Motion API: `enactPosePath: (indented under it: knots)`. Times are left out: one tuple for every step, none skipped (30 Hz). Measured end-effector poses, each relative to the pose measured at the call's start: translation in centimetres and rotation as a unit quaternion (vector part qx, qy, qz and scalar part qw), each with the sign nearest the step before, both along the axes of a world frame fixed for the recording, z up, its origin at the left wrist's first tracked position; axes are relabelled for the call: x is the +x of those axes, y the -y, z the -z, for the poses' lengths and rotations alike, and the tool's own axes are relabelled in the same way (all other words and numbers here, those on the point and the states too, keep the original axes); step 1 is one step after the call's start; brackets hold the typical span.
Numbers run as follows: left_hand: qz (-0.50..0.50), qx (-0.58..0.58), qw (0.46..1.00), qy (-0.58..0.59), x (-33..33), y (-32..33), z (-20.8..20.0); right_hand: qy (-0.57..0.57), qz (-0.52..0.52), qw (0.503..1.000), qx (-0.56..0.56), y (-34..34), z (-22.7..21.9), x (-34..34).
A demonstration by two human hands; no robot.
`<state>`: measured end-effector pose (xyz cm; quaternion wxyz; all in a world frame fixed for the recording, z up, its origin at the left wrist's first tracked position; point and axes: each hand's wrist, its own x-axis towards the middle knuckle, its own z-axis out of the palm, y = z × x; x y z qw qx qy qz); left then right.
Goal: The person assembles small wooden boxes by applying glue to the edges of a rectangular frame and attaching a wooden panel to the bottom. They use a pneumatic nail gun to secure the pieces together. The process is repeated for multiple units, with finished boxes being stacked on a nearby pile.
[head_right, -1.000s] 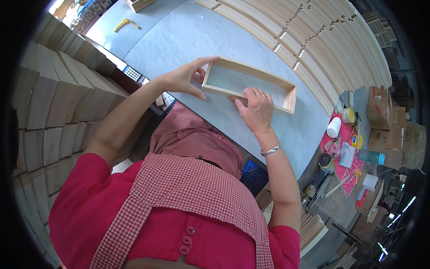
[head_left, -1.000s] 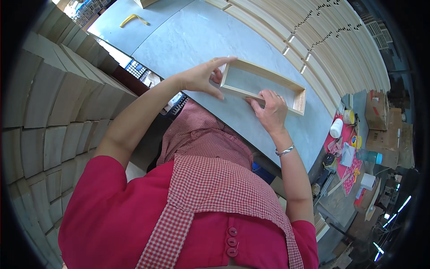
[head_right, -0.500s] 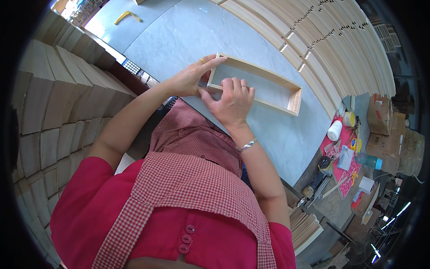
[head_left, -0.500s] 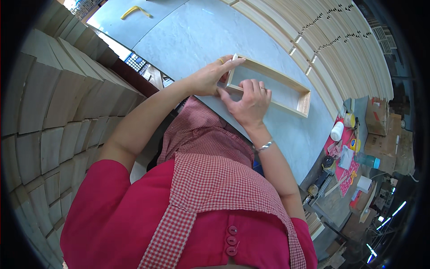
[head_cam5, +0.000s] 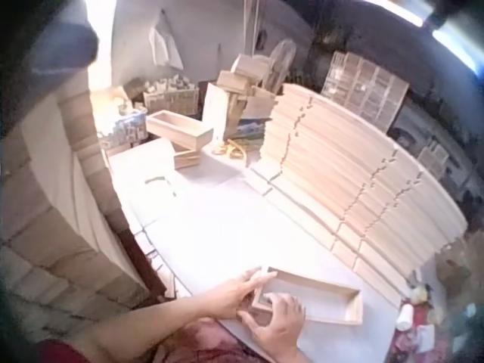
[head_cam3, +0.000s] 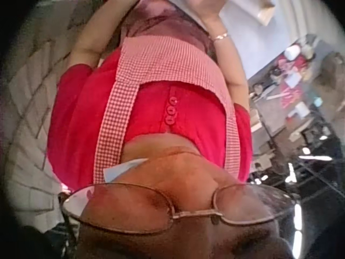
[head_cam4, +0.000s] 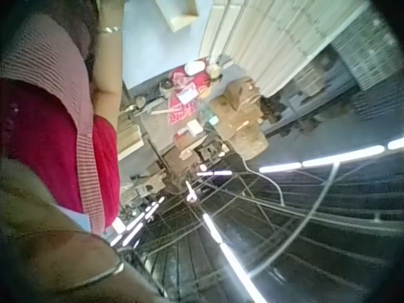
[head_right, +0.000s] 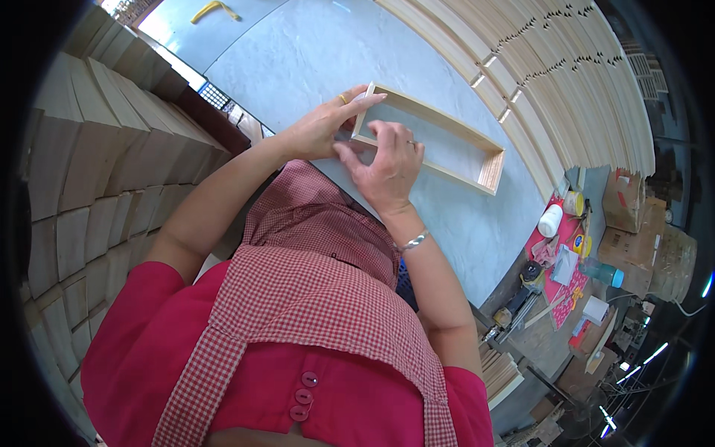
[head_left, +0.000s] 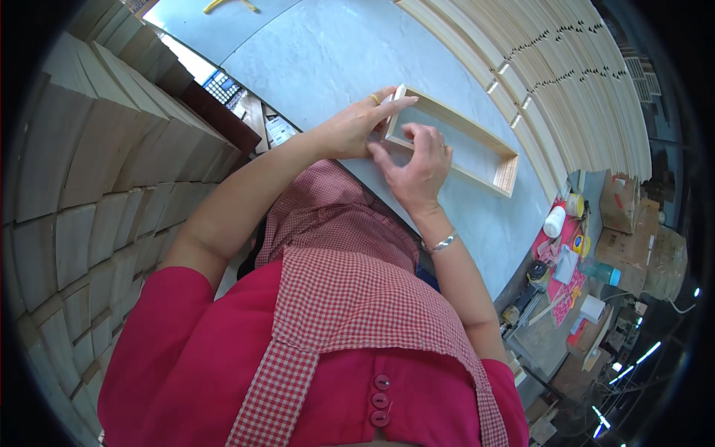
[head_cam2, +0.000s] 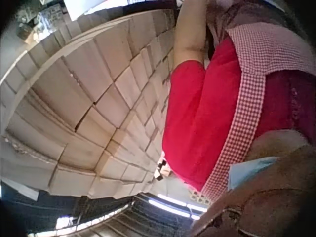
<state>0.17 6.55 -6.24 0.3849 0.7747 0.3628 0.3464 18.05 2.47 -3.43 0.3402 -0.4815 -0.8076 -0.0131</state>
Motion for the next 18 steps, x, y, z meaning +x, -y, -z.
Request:
enactPosePath:
  knots:
    - [0.001,-0.002,1.0,0.007,0.0,0.0,-0.1,-0.034,-0.042,0.998,0.01,0.1,-0.3,0.1]
    - [0.003,-0.003,1.0,0.014,0.0,0.1,-0.2,0.013,-0.048,0.999,-0.01,0.3,-0.5,0.3]
    - [0.005,-0.005,1.0,0.022,-0.1,0.1,-0.2,0.059,-0.053,0.996,-0.031,0.6,-0.7,0.6]
    - [-0.001,0.026,1.0,0.014,-0.2,0.0,0.0,0.104,-0.058,0.992,-0.049,0.8,-0.8,0.9]
    - [-0.007,0.056,0.998,0.006,-0.2,-0.1,0.4,0.103,-0.079,0.99,-0.053,1.0,-1.1,1.1]
    - [-0.013,0.087,0.996,-0.001,-0.3,-0.1,0.7,0.101,-0.099,0.988,-0.057,1.1,-1.3,1.2]
    - [-0.006,0.057,0.998,-0.001,-0.3,-0.1,0.4,0.098,-0.118,0.986,-0.063,1.1,-1.5,1.5]
    - [0.002,0.027,1.0,-0.001,-0.4,0.0,-0.1,0.09,-0.135,0.985,-0.064,1.1,-1.5,1.8]
    - [0.011,-0.003,1.0,-0.002,-0.5,0.0,-0.5,0.081,-0.152,0.983,-0.066,1.2,-1.5,2.1]
    - [0.01,-0.013,1.0,0.0,-0.5,0.1,-0.5,0.072,-0.169,0.981,-0.066,1.3,-1.4,2.3]
    - [0.011,-0.024,1.0,0.001,-0.4,0.0,-0.6,0.034,-0.165,0.983,-0.068,1.6,-1.6,2.5]
    - [0.014,-0.034,0.999,0.002,-0.3,0.0,-0.6,-0.003,-0.158,0.985,-0.07,2.3,-1.9,2.8]
    - [0.008,-0.01,1.0,-0.007,-0.1,-0.2,-0.6,-0.041,-0.142,0.986,-0.071,2.9,-2.1,3.4]
    - [0.008,0.019,1.0,-0.01,0.3,-0.5,-0.5,-0.058,-0.127,0.987,-0.077,3.4,-2.1,4.4]
    - [0.011,0.048,0.999,-0.011,0.4,-0.7,-0.4,-0.075,-0.109,0.988,-0.082,4.1,-1.9,5.1]
    - [0.016,0.034,0.999,-0.012,0.5,-1.2,-0.5,-0.081,-0.078,0.99,-0.081,4.6,-2.0,6.7]
    - [0.028,0.021,0.999,-0.011,0.2,-1.5,-0.8,-0.085,-0.042,0.992,-0.087,5.0,-2.2,7.9]
    - [0.002,0.023,0.998,-0.052,0.3,-1.2,-1.6,-0.08,0.011,0.994,-0.07,5.4,-2.1,10.1]
